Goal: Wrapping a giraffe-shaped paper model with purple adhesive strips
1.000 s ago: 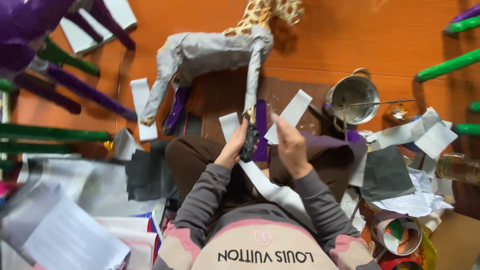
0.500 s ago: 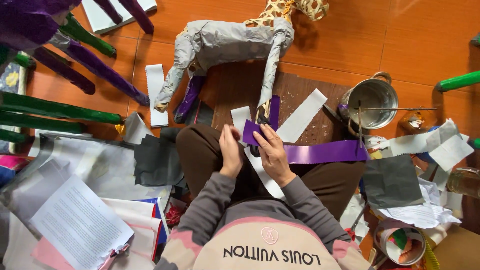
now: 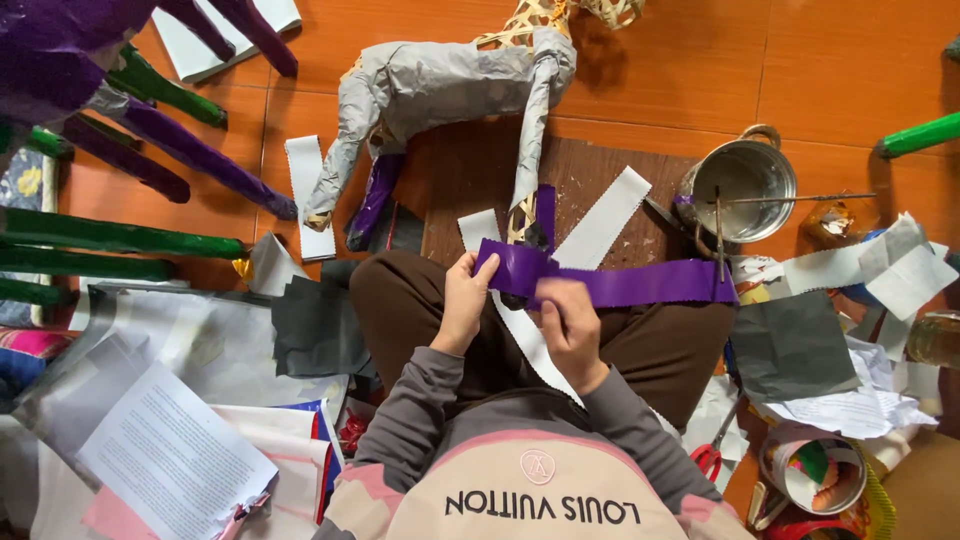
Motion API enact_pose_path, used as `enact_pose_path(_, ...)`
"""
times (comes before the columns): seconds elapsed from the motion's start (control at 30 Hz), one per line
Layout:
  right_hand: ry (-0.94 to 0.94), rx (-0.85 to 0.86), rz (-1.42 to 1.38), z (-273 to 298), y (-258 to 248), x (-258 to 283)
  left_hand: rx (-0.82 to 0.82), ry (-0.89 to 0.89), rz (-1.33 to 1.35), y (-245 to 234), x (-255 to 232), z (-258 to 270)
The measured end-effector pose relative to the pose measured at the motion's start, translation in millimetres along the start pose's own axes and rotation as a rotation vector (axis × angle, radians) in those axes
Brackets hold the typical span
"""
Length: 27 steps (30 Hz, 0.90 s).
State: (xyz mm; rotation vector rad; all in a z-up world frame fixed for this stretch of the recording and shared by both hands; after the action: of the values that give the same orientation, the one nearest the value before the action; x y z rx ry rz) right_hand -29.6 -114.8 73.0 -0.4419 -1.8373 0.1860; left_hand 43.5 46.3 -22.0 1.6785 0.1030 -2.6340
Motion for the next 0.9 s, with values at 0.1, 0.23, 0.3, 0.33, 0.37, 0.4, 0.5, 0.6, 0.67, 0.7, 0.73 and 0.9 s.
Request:
enact_pose_path(0.1, 0.57, 0.106, -0.401, 43, 29, -67, -0.005, -0.027, 0.033, -1, 5, -1)
enact_pose_path(0.23, 1.347, -0.08, -1.227, 56, 63, -75, -0.019, -0.041, 0.047, 1, 2, -1)
enact_pose_path(0.3, 1.345, -0.37, -1.253, 62, 58, -108, -0.022, -0.035, 0.042, 1, 2, -1)
enact_pose_path(0.33, 1.328, -0.663, -1.263, 71, 51, -128, -0.026, -0.03, 0.038, 0, 3, -2)
enact_pose_path(0.37, 1.33, -0.664, -1.266, 62, 48, -112, -0.026, -0.031, 0.035, -2, 11, -5)
enact_pose_path(0.4, 1.223, -0.665, -1.259, 46, 39, -97, -0.033, -0.029, 0.026, -2, 19, -10)
enact_pose_path(0.5, 1.082, -0.629, -1.164, 31, 30, -89, -0.058, -0.037, 0.002, -6, 38, -19)
enact_pose_path(0.6, 1.04, -0.609, -1.005, 46, 40, -134, -0.089, -0.051, -0.015, -9, 55, -23)
enact_pose_path(0.67, 1.033, -0.629, -0.935, 57, 47, -157, -0.099, -0.054, -0.023, -7, 56, -21)
enact_pose_path(0.7, 1.046, -0.633, -0.909, 59, 50, -159, -0.106, -0.044, -0.047, -5, 51, -17)
enact_pose_path(0.73, 1.059, -0.637, -0.882, 63, 52, -161, -0.112, -0.034, -0.071, -2, 46, -13)
enact_pose_path(0.9, 1.074, -0.706, -0.886, 72, 58, -171, -0.192, 0.482, -0.663, 1, -16, 9)
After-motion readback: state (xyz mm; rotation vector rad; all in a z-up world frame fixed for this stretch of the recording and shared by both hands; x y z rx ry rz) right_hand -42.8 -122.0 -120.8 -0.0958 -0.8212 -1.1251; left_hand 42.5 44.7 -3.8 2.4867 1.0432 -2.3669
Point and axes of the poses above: each hand's wrist, its own z-axis away from the middle knuckle, its own y-axis out of the palm, x = y × z, the point moved 8 cm from there along -z, towards the middle knuckle, and after that the axes turned 5 degrees about -z, right-handed, at the moved point
